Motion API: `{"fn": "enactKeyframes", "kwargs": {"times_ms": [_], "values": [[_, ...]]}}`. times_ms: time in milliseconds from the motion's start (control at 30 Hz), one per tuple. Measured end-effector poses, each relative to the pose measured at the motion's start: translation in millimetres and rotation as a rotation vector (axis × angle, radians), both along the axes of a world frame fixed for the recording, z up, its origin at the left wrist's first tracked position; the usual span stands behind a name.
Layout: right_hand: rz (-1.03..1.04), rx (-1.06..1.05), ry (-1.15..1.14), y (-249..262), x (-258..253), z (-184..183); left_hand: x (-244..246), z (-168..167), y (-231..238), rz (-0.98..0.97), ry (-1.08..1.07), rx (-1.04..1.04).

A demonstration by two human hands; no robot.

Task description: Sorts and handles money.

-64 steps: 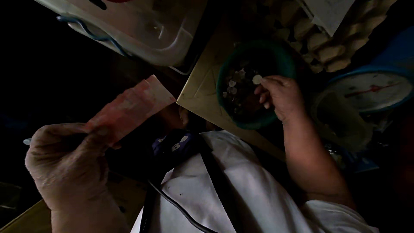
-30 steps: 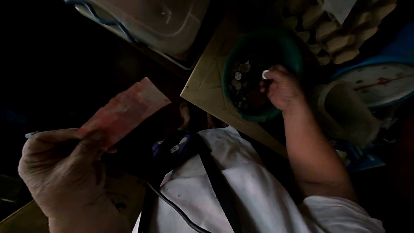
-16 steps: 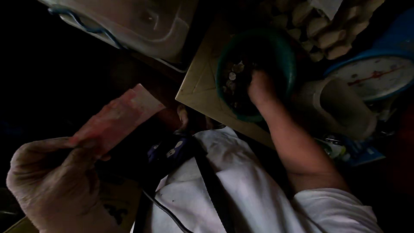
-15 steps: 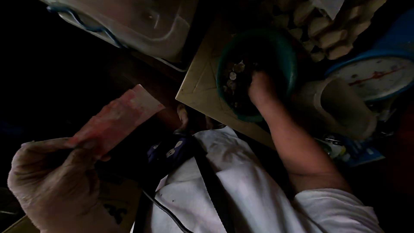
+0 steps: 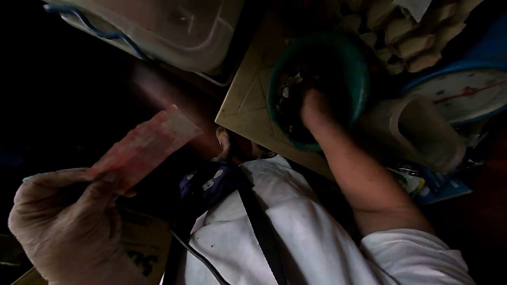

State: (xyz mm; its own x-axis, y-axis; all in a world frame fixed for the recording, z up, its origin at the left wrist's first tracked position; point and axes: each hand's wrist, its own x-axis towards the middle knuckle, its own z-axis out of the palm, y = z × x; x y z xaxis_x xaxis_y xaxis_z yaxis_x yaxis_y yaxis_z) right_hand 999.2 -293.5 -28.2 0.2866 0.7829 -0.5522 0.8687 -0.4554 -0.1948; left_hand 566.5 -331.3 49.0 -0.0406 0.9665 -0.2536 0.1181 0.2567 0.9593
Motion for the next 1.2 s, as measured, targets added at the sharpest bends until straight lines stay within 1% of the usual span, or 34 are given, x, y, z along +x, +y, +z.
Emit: {"fn": "enactKeyframes", "kwargs": {"times_ms": [67, 167, 200, 300, 367, 433, 567, 667, 767, 833, 900, 1067, 1133, 1200], "values": [[0.021, 0.007, 0.006, -0.1, -2.0, -2.5, 6.5, 3.2, 4.2, -0.004, -0.004, 0.007], [-0.033, -0.02, -0.014, 0.4, 0.5, -1.4, 33.6, 23.6, 14.3, -0.027, -0.007, 0.027], [-0.038, -0.013, -0.011, 0.0, 0.2, -0.4, 35.0, 24.5, 15.6, -0.035, -0.011, 0.031], [0.042, -0.006, 0.051, 0.4, -5.8, 4.6, 18.0, 9.3, 13.8, -0.031, -0.001, 0.018], [0.108, -0.021, 0.092, -0.1, -10.8, 5.6, 15.3, 6.3, 13.6, -0.013, 0.031, -0.003], [0.118, 0.006, 0.102, 0.1, -11.8, 4.4, 18.7, 7.4, 16.1, -0.004, 0.054, -0.018], [0.136, 0.044, 0.07, 2.0, -7.0, 1.9, 17.6, 2.8, 21.0, -0.057, 0.04, 0.002], [0.21, -0.013, 0.093, -2.2, -12.5, 6.8, 22.3, 4.5, 20.2, -0.064, 0.036, 0.005], [0.241, -0.128, 0.044, 1.2, -18.9, 12.4, 25.1, 4.0, 20.0, -0.056, 0.041, 0.007], [0.257, -0.133, 0.039, 1.4, -20.6, 15.3, 25.6, 2.5, 18.7, -0.061, 0.024, 0.019], [0.271, -0.107, 0.101, -0.8, -18.5, 9.1, 29.3, 3.7, 18.1, -0.069, 0.012, 0.024], [0.153, -0.127, 0.21, 0.7, -11.3, 1.1, 33.3, 6.6, 13.9, -0.059, 0.001, 0.038], [0.098, -0.123, 0.201, -1.1, -7.5, 3.2, 32.9, 7.2, 12.5, -0.065, 0.016, 0.048], [0.051, -0.081, 0.141, -2.5, -5.5, 4.9, 31.8, 6.7, 11.4, -0.074, 0.014, 0.061]]}}
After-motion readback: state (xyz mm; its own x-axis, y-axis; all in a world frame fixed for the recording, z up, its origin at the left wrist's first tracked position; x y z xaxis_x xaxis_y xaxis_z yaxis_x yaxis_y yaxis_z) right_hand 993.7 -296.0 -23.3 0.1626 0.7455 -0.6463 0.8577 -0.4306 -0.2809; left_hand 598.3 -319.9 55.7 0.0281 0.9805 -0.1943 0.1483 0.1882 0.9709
